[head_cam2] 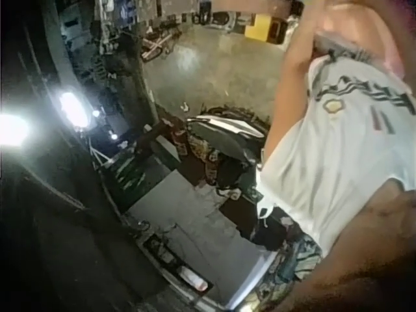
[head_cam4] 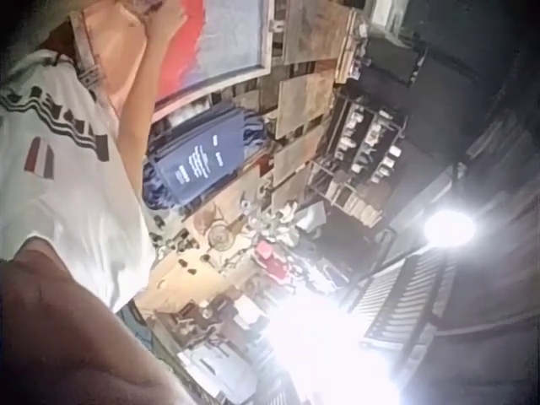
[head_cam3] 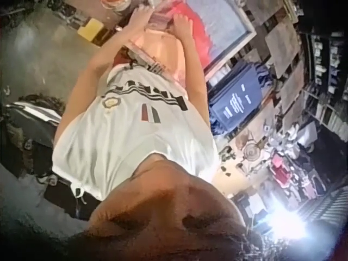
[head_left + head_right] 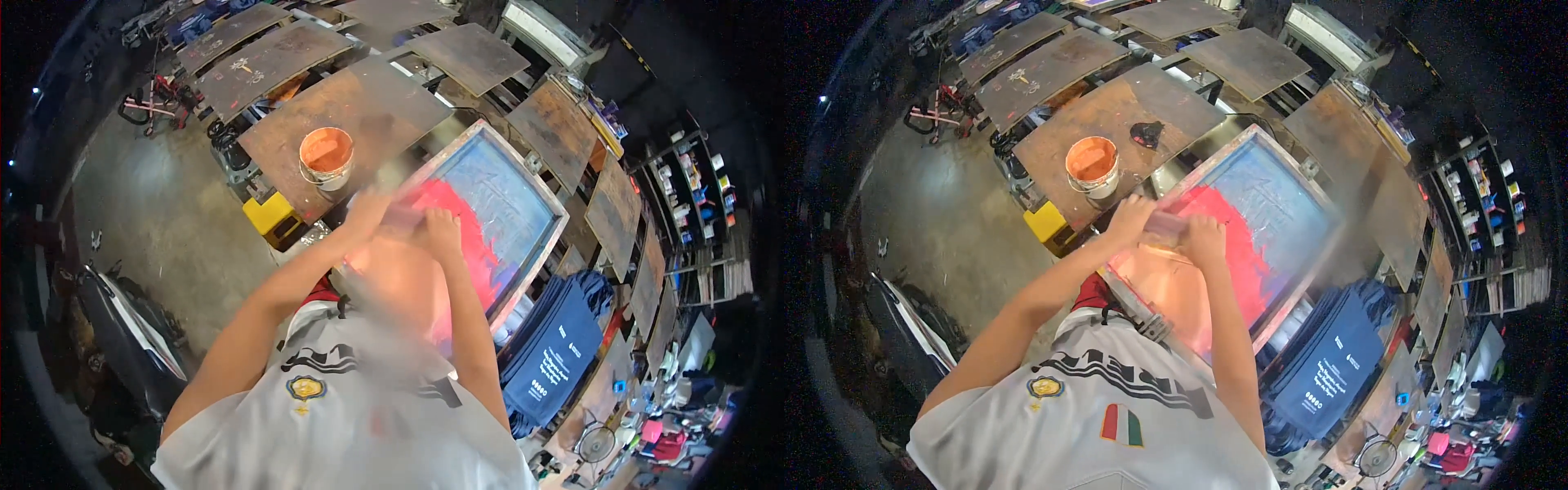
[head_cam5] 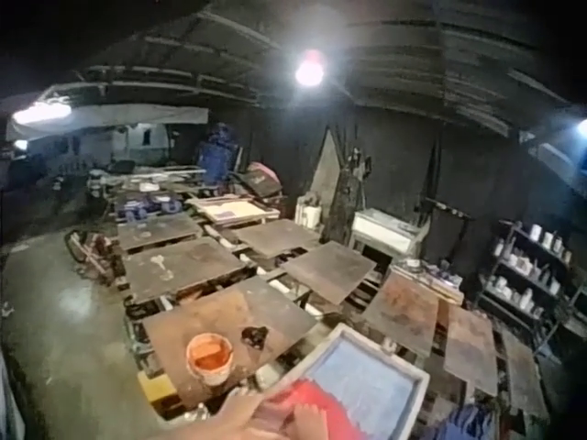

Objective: Apply ink to a garment using a screen-printing frame and a squeegee.

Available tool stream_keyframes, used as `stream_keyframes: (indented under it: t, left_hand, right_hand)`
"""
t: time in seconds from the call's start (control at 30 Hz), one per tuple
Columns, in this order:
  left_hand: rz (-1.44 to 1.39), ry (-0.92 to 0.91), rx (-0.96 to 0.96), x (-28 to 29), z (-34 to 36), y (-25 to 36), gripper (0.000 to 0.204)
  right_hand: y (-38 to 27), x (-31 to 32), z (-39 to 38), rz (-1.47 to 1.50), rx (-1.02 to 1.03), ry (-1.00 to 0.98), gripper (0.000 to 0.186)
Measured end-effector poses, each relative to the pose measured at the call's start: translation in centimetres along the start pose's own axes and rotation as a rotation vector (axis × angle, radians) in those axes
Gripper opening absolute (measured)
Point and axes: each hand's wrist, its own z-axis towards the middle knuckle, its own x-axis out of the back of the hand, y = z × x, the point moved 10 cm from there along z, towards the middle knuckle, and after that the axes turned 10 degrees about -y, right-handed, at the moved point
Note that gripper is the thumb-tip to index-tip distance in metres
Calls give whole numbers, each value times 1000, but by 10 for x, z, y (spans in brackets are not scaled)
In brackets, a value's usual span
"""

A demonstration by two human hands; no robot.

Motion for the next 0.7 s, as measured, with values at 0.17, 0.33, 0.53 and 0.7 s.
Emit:
stream_keyframes:
  t: [0.17, 0.33, 0.53, 0.7]
  left_hand:
    - [50, 38, 288, 27, -64, 17, 71]
    - [25, -26, 257, 16, -33, 9, 71]
    - [67, -95, 190, -19, 36, -7, 69]
    - [-48, -147, 183, -8, -3, 8, 74]
  right_hand:
    - [-36, -5, -1, -19, 326, -23, 36]
    - [-10, -12, 7, 74, 319, -80, 72]
    - [20, 0, 29, 67, 149, -89, 73]
    - [16, -21, 16, -5, 63, -174, 68]
